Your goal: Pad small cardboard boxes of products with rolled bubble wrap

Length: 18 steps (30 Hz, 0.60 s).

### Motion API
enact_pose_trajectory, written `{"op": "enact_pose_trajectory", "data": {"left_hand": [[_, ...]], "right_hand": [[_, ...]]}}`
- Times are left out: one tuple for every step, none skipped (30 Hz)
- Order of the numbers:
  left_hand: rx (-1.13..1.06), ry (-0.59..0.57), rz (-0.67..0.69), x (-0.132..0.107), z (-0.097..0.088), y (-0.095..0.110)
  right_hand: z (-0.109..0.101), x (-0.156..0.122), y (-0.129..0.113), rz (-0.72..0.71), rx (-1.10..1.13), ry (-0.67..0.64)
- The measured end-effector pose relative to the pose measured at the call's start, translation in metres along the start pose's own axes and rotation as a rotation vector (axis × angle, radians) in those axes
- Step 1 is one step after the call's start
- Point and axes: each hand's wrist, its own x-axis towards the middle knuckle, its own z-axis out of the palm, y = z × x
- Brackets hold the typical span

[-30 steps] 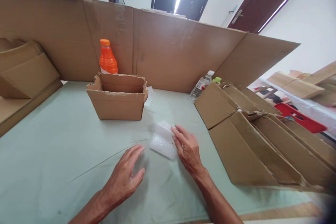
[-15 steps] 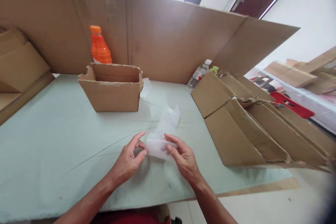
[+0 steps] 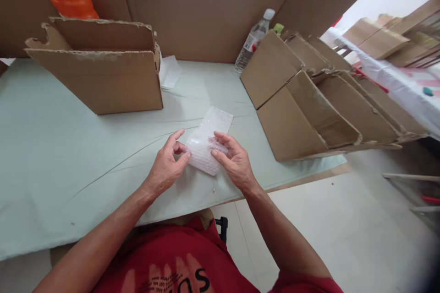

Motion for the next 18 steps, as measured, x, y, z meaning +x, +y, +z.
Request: {"op": "enact_pose_trajectory", "data": {"left_hand": [[0.002, 0.007, 0.002, 0.001, 0.0, 0.0], [0.002, 0.022, 0.005, 0.002, -0.001, 0.0], [0.0, 0.044, 0.003, 0.003, -0.002, 0.0], [-0.005, 0.065, -0.007, 0.004, -0.004, -0.001], [-0.011, 0.077, -0.018, 0.004, -0.006, -0.003], [-0.02, 0.079, -0.029, 0.004, -0.009, -0.004], [-0.034, 0.073, -0.035, 0.003, -0.01, -0.005], [-0.051, 0.061, -0.038, 0.003, -0.012, -0.005], [-0.067, 0.051, -0.038, 0.002, -0.013, -0.006], [-0.079, 0.042, -0.035, 0.002, -0.013, -0.006], [-0.086, 0.037, -0.034, 0.002, -0.014, -0.006], [-0.086, 0.037, -0.033, 0.001, -0.014, -0.006], [-0.083, 0.038, -0.032, 0.001, -0.013, -0.005], [-0.08, 0.038, -0.028, 0.0, -0.013, -0.005], [-0.077, 0.035, -0.023, 0.0, -0.013, -0.005], [-0.072, 0.029, -0.014, -0.002, -0.013, -0.004], [-0.059, 0.016, -0.001, -0.004, -0.014, -0.003], [-0.037, 0.0, 0.02, -0.007, -0.016, -0.002]], "right_hand": [[-0.006, -0.005, 0.001, -0.023, -0.047, 0.057], [-0.012, -0.011, 0.002, -0.039, -0.116, 0.115], [-0.017, -0.019, 0.002, -0.052, -0.201, 0.148], [-0.021, -0.028, 0.002, -0.074, -0.292, 0.131], [-0.024, -0.039, 0.002, -0.111, -0.381, 0.056], [-0.027, -0.05, 0.001, -0.158, -0.458, -0.072], [-0.029, -0.062, -0.002, -0.209, -0.513, -0.231], [-0.033, -0.074, -0.007, -0.245, -0.547, -0.386], [-0.038, -0.084, -0.012, -0.251, -0.567, -0.511], [-0.045, -0.094, -0.019, -0.224, -0.58, -0.597], [-0.054, -0.102, -0.027, -0.169, -0.589, -0.641], [-0.063, -0.108, -0.034, -0.099, -0.598, -0.638], [-0.073, -0.111, -0.04, -0.031, -0.612, -0.593], [-0.082, -0.111, -0.044, 0.025, -0.629, -0.52], [-0.089, -0.109, -0.046, 0.064, -0.649, -0.429], [-0.093, -0.104, -0.045, 0.085, -0.667, -0.336], [-0.094, -0.095, -0.042, 0.085, -0.678, -0.26], [-0.092, -0.083, -0.036, 0.065, -0.683, -0.21]]}}
